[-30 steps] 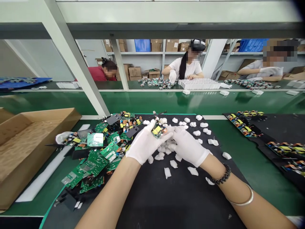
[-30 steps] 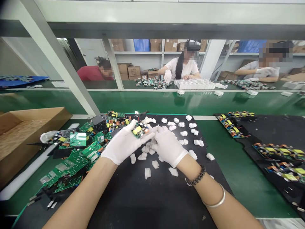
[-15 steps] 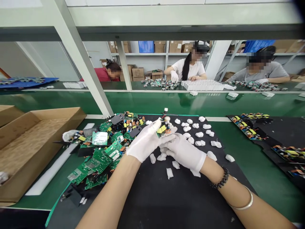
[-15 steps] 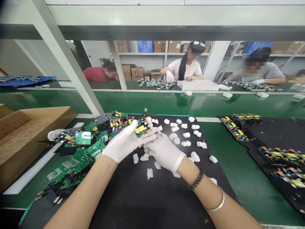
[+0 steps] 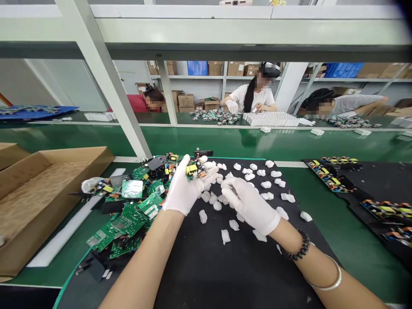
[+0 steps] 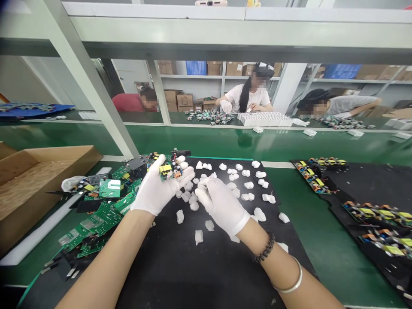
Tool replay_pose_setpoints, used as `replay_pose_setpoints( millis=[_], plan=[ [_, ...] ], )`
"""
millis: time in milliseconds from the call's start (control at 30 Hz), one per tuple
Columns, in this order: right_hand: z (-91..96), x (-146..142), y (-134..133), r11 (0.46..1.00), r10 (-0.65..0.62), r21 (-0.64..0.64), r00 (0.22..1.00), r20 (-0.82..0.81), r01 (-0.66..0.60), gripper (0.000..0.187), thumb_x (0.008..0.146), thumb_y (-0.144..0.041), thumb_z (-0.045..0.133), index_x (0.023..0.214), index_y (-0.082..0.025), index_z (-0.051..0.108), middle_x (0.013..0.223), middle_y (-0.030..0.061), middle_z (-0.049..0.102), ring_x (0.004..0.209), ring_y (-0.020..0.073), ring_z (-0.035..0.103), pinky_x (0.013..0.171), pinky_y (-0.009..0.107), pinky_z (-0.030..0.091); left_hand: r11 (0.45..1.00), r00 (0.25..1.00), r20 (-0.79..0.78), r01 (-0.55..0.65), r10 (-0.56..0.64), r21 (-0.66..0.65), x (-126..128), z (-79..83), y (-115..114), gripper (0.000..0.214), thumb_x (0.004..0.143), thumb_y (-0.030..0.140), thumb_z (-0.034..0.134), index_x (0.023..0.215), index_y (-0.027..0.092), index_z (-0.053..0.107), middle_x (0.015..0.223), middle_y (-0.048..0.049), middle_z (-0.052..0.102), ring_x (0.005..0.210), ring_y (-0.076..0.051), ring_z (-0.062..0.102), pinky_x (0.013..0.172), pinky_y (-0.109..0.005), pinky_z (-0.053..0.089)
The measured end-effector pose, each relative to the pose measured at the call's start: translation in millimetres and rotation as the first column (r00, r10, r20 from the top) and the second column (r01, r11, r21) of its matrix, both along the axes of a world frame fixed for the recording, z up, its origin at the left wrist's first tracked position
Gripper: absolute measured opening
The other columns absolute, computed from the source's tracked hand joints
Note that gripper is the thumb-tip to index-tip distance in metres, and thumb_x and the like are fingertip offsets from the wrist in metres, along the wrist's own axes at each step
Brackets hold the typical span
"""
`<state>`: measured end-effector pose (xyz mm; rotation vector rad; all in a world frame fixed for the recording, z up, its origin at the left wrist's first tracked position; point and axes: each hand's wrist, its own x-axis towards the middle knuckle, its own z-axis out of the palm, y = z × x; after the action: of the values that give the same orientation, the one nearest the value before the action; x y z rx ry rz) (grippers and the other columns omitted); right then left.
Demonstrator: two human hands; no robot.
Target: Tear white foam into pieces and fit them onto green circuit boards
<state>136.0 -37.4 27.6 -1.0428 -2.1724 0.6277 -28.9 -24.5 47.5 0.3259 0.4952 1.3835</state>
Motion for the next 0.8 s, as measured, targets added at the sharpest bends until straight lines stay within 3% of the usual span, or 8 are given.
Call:
replay_pose_setpoints(
  millis=[100,233,400,467,567,667,733,800],
  plan=[
    [-4.7,0,0,0.993,-0.074,-0.096,0.997,0.021,0.076,0.025,0.086,-0.027,0.046,0.063,-0.019,0.039,0.058,-0.0046,0.043,0.057,0.0112,0.04,0.056,0.025,0.031,0.999,0.999,0.003,-0.044,0.044,-0.025,-2,0.0,1,0.022,0.083,0.032,0.049,0.09,0.012,0.057,0.083,-0.0097,0.064,0.084,-0.022,0.065,0.092,-0.047,0.044],
    [-4.9,2,-1,0.989,-0.049,-0.142,0.998,-0.041,0.043,0.034,0.086,-0.033,0.047,0.059,-0.019,0.031,0.057,-0.0048,0.042,0.056,0.0106,0.038,0.055,0.025,0.029,0.997,0.999,0.041,-0.024,0.027,-0.074,-3,-1.7,2,0.022,0.081,0.027,0.051,0.095,0.012,0.058,0.082,-0.0086,0.065,0.085,-0.022,0.065,0.094,-0.045,0.043],
    [2.9,10,-5,0.947,0.101,-0.244,0.916,-0.388,-0.208,0.033,0.091,-0.036,0.039,0.062,-0.019,0.04,0.061,-0.0031,0.041,0.057,0.0107,0.039,0.057,0.026,0.034,0.989,0.998,0.049,0.031,-0.024,-0.146,2,-1.9,1,0.021,0.081,0.026,0.052,0.095,0.013,0.058,0.081,-0.0093,0.066,0.086,-0.023,0.066,0.091,-0.044,0.046],
    [3.9,11,-4,0.917,0.101,-0.28,0.844,-0.526,-0.284,0.033,0.091,-0.039,0.037,0.067,-0.019,0.047,0.064,-0.0014,0.047,0.059,0.0115,0.043,0.059,0.027,0.038,0.987,1.0,0.019,-0.002,0.005,-0.159,6,0.0,-1,0.019,0.082,0.023,0.05,0.096,0.014,0.058,0.081,-0.0088,0.067,0.085,-0.023,0.066,0.088,-0.043,0.048],
    [4.4,10,0,0.909,-0.011,-0.344,0.812,-0.583,-0.235,0.02,0.086,-0.036,0.05,0.089,-0.019,0.061,0.086,0.0031,0.06,0.072,0.0148,0.054,0.067,0.03,0.044,0.987,0.999,-0.045,-0.036,0.03,-0.155,12,3.4,-6,0.019,0.081,0.024,0.05,0.096,0.016,0.059,0.08,-0.0092,0.068,0.085,-0.023,0.066,0.084,-0.039,0.051],
    [5.7,10,3,0.888,-0.037,-0.387,0.8,-0.599,-0.248,0.032,0.079,-0.031,0.061,0.111,-0.024,0.06,0.109,0.0045,0.06,0.095,0.0191,0.055,0.079,0.032,0.045,0.994,0.984,-0.174,-0.06,0.042,-0.095,17,4.1,-13,0.017,0.078,0.024,0.055,0.094,0.019,0.06,0.079,-0.0082,0.069,0.091,-0.025,0.065,0.083,-0.037,0.052],
    [6.8,12,3,0.854,0.006,-0.404,0.783,-0.623,-0.328,0.034,0.078,-0.028,0.062,0.112,-0.025,0.06,0.106,0.0035,0.061,0.098,0.0189,0.054,0.083,0.033,0.044,0.994,0.967,-0.243,-0.092,0.077,-0.051,18,1.9,-17,0.016,0.076,0.019,0.057,0.091,0.021,0.061,0.08,-0.0067,0.069,0.096,-0.025,0.063,0.085,-0.036,0.05],
    [7.1,13,3,0.833,0.01,-0.426,0.779,-0.627,-0.353,0.027,0.074,-0.023,0.065,0.101,-0.023,0.063,0.091,0.0015,0.062,0.084,0.0159,0.056,0.078,0.032,0.045,0.993,0.959,-0.266,-0.114,0.102,-0.031,17,-2.4,-18,0.018,0.074,0.012,0.057,0.089,0.021,0.063,0.083,-0.006,0.07,0.103,-0.025,0.06,0.089,-0.037,0.048]
  ],
)
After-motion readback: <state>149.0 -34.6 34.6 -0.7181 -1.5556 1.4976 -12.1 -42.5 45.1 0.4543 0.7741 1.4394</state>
